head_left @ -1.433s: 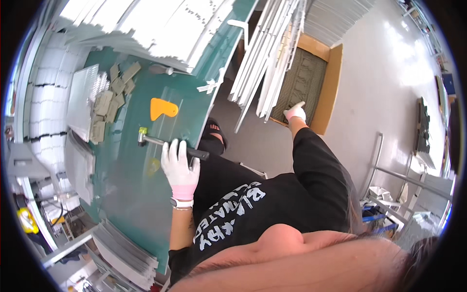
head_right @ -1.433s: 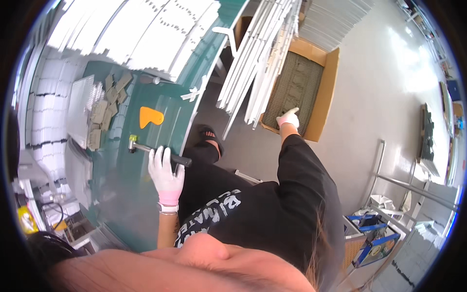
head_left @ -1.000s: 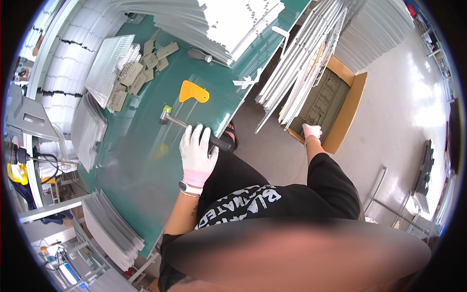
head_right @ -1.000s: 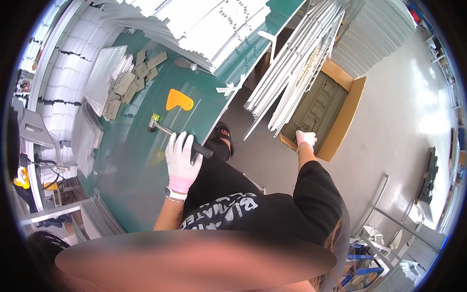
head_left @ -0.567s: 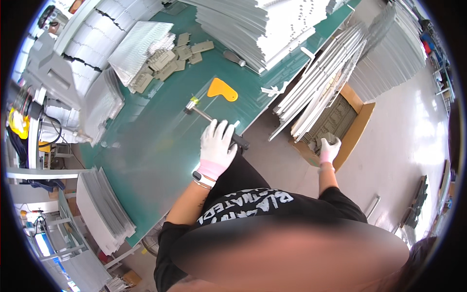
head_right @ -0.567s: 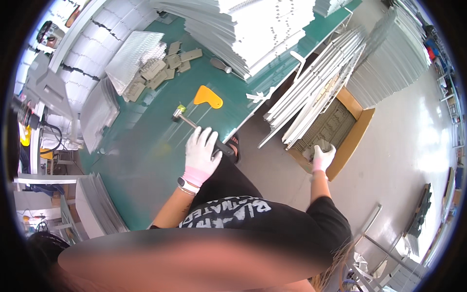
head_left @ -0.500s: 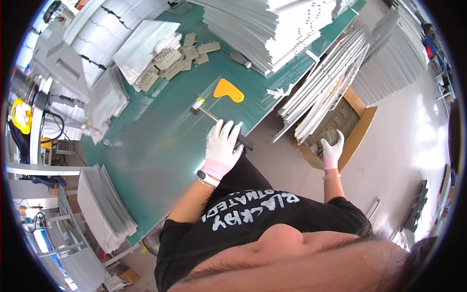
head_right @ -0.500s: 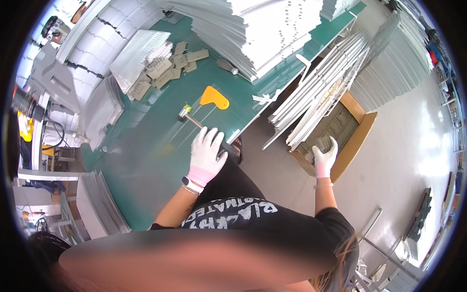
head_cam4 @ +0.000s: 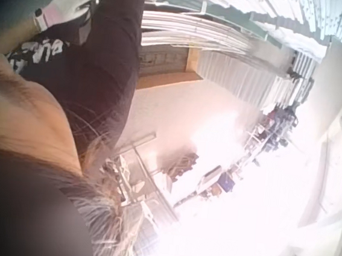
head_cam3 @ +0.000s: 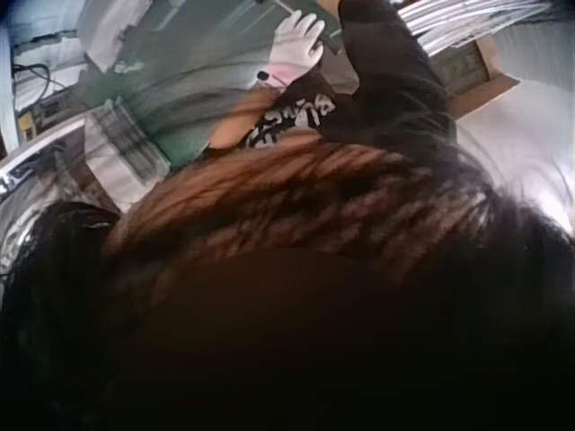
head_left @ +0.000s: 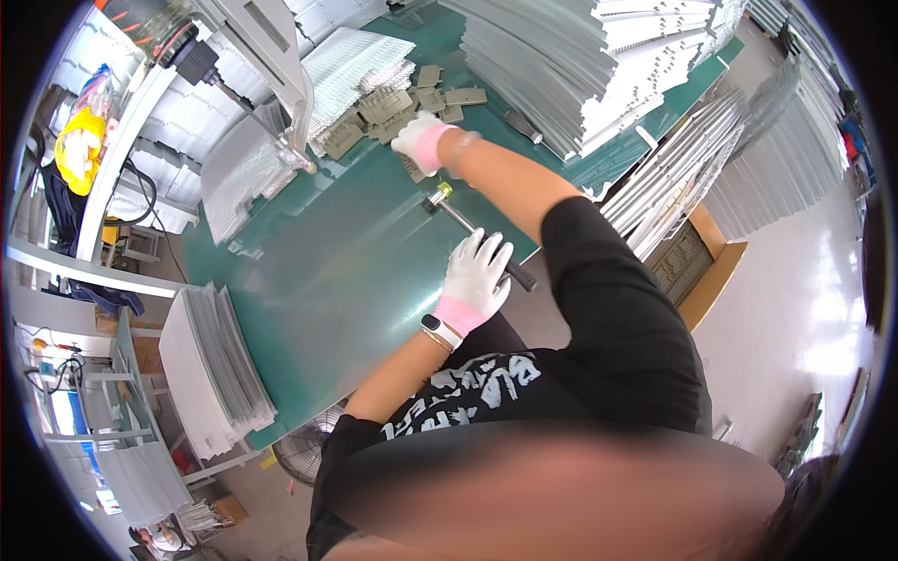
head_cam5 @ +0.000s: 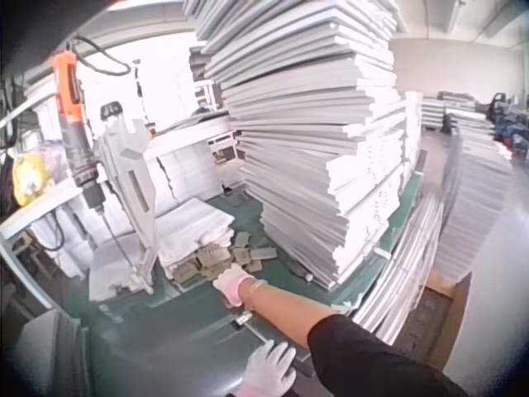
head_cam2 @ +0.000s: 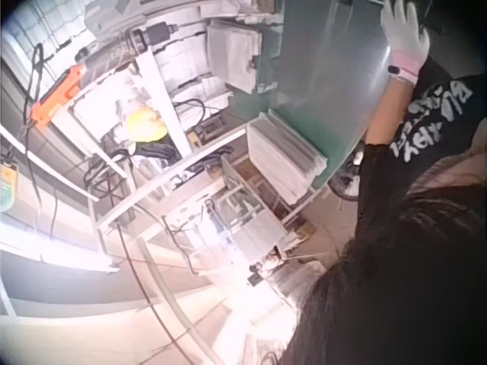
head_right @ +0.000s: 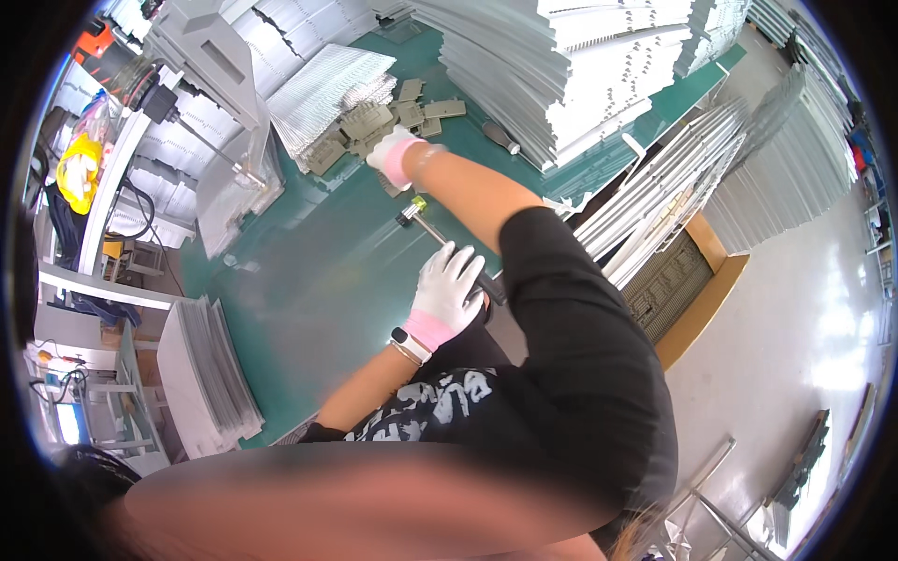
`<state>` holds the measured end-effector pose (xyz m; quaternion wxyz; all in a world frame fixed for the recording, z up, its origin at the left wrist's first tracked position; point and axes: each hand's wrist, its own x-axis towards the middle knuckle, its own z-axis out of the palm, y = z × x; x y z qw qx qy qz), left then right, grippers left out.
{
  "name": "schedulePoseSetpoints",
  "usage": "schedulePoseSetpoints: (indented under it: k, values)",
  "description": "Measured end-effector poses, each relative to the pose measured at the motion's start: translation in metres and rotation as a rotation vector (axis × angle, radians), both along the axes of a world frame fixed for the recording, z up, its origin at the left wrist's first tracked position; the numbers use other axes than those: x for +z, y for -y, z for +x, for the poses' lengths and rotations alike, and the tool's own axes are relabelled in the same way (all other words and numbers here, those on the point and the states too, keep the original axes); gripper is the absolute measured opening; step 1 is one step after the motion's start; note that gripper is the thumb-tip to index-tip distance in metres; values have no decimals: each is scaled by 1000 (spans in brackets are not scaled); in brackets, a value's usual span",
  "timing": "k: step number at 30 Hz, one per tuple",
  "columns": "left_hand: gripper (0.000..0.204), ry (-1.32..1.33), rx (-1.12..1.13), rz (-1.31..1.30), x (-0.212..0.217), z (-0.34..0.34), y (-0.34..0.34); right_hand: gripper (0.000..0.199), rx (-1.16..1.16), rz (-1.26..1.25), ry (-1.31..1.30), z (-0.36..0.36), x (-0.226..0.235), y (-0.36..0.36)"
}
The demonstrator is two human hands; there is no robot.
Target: Assembling metal mesh filters by attaching clips and frames using an electric screwdriver and a mallet.
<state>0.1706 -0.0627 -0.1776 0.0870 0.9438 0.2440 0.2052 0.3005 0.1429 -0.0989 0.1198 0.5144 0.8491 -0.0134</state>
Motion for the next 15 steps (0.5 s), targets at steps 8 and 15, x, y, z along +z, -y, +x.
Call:
schedulePoseSetpoints:
  k: [8, 15]
  values:
    - [52, -26, -6, -53, 5, -2, 4, 61, -154, 858, -501, 8, -21, 57]
    - [61, -79, -2, -87, 7, 1, -3, 26, -838, 1162, -781, 182, -98, 332]
